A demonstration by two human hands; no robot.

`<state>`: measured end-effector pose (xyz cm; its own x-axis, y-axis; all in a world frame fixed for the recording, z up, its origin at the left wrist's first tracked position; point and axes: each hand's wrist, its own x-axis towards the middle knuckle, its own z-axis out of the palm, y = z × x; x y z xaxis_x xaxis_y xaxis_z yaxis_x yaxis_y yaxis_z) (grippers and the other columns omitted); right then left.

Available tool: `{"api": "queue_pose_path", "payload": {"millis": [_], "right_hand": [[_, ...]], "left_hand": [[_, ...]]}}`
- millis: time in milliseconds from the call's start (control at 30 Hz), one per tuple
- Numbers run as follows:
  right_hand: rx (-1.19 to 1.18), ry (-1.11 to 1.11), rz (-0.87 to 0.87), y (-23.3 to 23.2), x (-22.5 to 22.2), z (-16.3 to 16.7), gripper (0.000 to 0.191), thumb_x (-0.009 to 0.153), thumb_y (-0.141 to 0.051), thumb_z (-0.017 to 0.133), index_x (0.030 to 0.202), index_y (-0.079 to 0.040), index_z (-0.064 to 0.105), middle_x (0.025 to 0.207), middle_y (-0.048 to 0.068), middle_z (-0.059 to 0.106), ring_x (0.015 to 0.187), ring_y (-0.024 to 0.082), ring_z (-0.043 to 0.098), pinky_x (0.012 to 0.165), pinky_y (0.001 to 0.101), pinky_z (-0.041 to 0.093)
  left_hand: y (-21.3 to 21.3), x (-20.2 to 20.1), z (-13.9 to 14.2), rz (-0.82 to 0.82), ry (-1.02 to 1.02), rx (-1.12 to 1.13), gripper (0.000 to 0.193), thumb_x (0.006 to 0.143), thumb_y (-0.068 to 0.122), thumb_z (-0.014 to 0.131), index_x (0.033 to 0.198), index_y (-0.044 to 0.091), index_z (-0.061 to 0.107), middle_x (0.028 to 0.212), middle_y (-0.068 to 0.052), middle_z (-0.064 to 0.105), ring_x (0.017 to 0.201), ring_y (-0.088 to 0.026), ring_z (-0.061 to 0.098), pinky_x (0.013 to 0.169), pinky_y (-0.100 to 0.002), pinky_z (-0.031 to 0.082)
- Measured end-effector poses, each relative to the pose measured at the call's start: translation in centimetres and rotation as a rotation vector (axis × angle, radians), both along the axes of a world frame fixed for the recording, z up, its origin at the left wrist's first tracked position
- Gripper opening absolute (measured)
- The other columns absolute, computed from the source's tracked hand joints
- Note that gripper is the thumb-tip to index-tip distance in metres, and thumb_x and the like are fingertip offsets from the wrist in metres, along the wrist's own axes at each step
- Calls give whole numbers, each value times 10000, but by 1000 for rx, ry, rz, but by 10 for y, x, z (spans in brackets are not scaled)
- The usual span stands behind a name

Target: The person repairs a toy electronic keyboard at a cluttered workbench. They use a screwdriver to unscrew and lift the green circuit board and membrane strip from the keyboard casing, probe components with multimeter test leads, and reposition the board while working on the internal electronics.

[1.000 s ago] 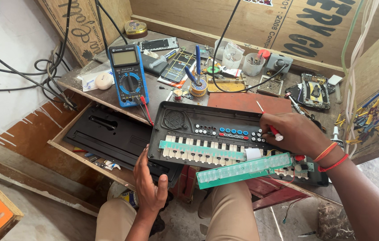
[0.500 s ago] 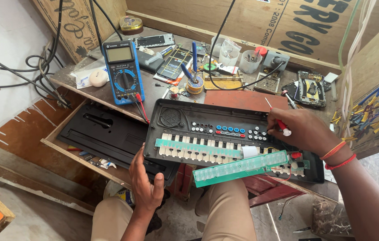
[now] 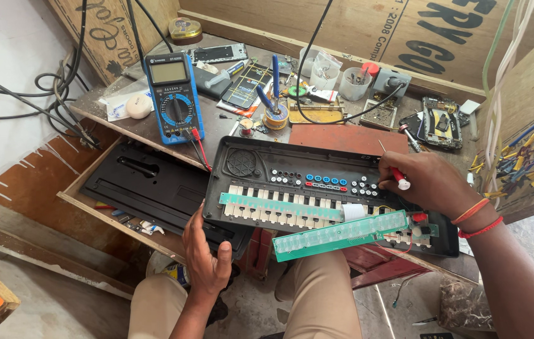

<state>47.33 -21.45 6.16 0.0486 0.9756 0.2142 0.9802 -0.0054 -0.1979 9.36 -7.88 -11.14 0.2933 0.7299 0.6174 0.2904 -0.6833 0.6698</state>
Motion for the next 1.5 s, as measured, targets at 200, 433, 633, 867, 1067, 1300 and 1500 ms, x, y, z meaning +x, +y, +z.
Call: {"api": "queue_pose_path", "payload": {"millis": [200, 433, 633, 867, 1067, 1300, 1500], "right_hand": [[-21, 78, 15, 1, 1, -1, 241, 709, -31, 764, 875, -112, 609, 785, 29, 753, 797, 278, 747, 659, 413, 561], [-22, 16, 10, 1, -3, -2, 285, 683, 34, 727, 888, -122, 605, 785, 16, 760, 811, 285, 740, 674, 429, 551], [-36, -5, -27, 3, -6, 2, 282, 691, 13, 735, 901, -122, 605, 801, 16, 761, 819, 286, 740, 664, 433, 554], [54, 23, 17, 13, -15, 2, 253, 756, -13, 727, 945, -104, 586, 830, 35, 752, 823, 285, 739, 666, 435, 551], [13, 19, 41, 21, -23, 0, 264, 724, -16, 740, 924, -108, 596, 814, 23, 764, 835, 281, 742, 670, 445, 545], [25, 92, 37, 18, -21, 6, 213, 769, -13, 713, 925, -89, 589, 810, 47, 756, 823, 284, 750, 662, 424, 557], [-18, 119, 17, 12, -19, 6, 189, 771, 16, 703, 900, -83, 607, 788, 60, 757, 805, 291, 752, 676, 421, 558]], "left_hand": [[-1, -1, 1, -13, -4, -3, 925, 1013, 692, 356, 1528, -76, 378, 1487, -276, 481, 1445, -412, 409, 1202, -548, 294], [0, 0, -3, -3, -3, -23, 938, 1003, 700, 362, 1524, -80, 376, 1473, -289, 478, 1436, -423, 403, 1189, -550, 301], [1, -1, -8, -2, 0, -28, 942, 1001, 703, 360, 1523, -82, 376, 1467, -289, 479, 1434, -424, 404, 1186, -563, 303], [2, -1, -12, 1, 7, -29, 939, 1002, 702, 351, 1520, -81, 372, 1452, -285, 476, 1429, -422, 398, 1180, -567, 314], [1, -1, -10, -1, 6, -52, 952, 993, 709, 360, 1522, -83, 369, 1458, -285, 477, 1425, -425, 401, 1172, -570, 319], [1, 0, -11, 1, 1, -60, 956, 992, 708, 364, 1521, -87, 369, 1451, -298, 471, 1418, -428, 402, 1164, -566, 321], [2, 0, -11, -3, -9, -43, 950, 999, 702, 363, 1517, -94, 370, 1443, -297, 478, 1415, -422, 413, 1173, -562, 318]]}}
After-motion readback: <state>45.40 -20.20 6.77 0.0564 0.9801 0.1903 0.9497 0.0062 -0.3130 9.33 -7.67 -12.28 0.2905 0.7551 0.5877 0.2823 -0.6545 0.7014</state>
